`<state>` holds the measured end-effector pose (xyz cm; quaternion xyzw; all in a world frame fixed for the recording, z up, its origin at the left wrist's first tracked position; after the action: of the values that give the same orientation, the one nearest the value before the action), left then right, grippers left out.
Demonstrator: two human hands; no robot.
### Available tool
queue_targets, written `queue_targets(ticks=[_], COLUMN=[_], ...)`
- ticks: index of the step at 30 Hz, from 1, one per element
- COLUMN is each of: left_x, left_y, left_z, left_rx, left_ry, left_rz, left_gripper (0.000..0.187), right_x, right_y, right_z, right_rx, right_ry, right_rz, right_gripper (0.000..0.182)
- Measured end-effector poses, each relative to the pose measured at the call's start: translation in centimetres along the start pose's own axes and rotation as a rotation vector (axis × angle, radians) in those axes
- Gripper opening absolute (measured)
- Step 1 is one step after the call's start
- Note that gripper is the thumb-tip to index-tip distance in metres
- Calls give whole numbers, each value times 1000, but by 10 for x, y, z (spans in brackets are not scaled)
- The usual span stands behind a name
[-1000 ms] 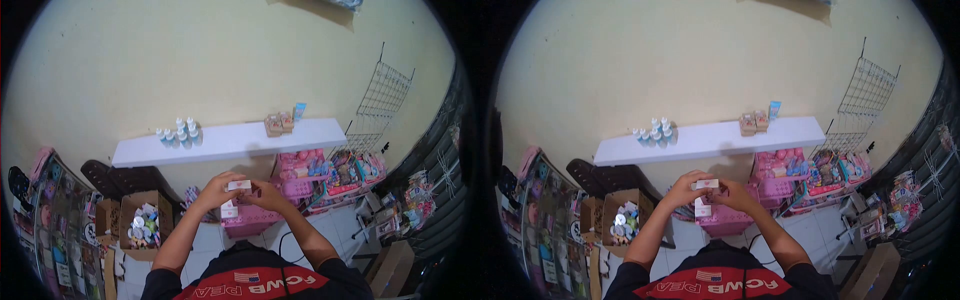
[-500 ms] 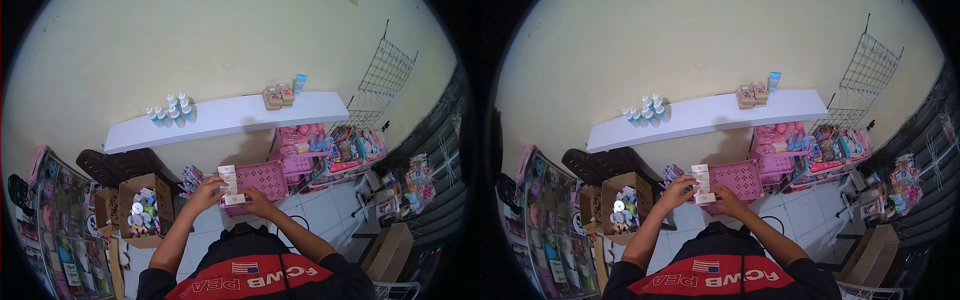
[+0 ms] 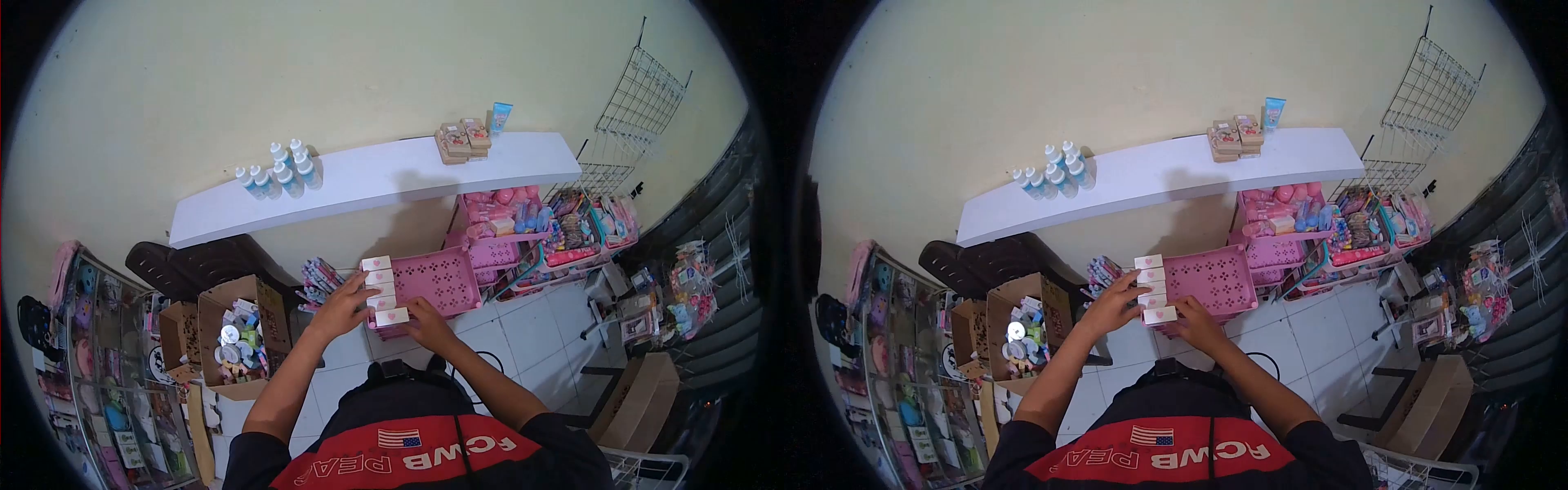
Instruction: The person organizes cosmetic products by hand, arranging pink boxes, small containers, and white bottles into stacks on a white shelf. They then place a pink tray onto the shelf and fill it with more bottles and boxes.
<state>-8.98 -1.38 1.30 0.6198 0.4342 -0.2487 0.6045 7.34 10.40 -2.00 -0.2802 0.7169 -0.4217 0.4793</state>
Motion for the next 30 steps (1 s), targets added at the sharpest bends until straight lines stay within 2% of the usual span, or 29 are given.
queue_targets(ticks=[12,15,17,18,20,21,23,24,26,28,30], left_x=[1,-3,-5,-5,4,15,54,54,59,68,81], left_y=[-10,-15,-21,-24,-40,-50,-91,-86,-82,-82,-89], left_z=[-3,-6,-8,-9,-9,-8,4,5,11,11,14], left_rx=[26,30,-16,-16,-159,-157,-475,-471,-612,-573,-539], left_ry=[1,-13,-25,-29,-106,-110,-114,-119,-36,-34,-26], left_rz=[33,61,-21,-20,160,160,659,657,874,820,767], left_gripper=[47,56,79,79,101,101,101,101,91,86,82], right_x=[17,28,31,31,36,40,51,53,60,63,65], right_y=[25,29,25,21,22,23,33,31,35,32,34], right_z=[6,3,0,-1,-3,-4,2,4,7,8,7], right_rx=[150,206,179,152,180,204,169,130,127,130,217], right_ry=[99,11,57,97,54,11,52,89,109,120,109], right_rz=[-93,43,47,53,51,50,87,127,153,179,172], right_gripper=[47,48,48,47,48,49,51,54,55,57,62])
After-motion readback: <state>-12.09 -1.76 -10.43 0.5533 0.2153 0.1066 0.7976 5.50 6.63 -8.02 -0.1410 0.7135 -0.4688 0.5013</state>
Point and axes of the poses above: each hand's wrist, its own z-axis away from the middle knuckle, its own x-axis out of the palm, y = z × x, the point moved 7 cm from there along -z, towards the middle knuckle, and after that the axes turned 3 degrees about -z, right-handed, at the moved point
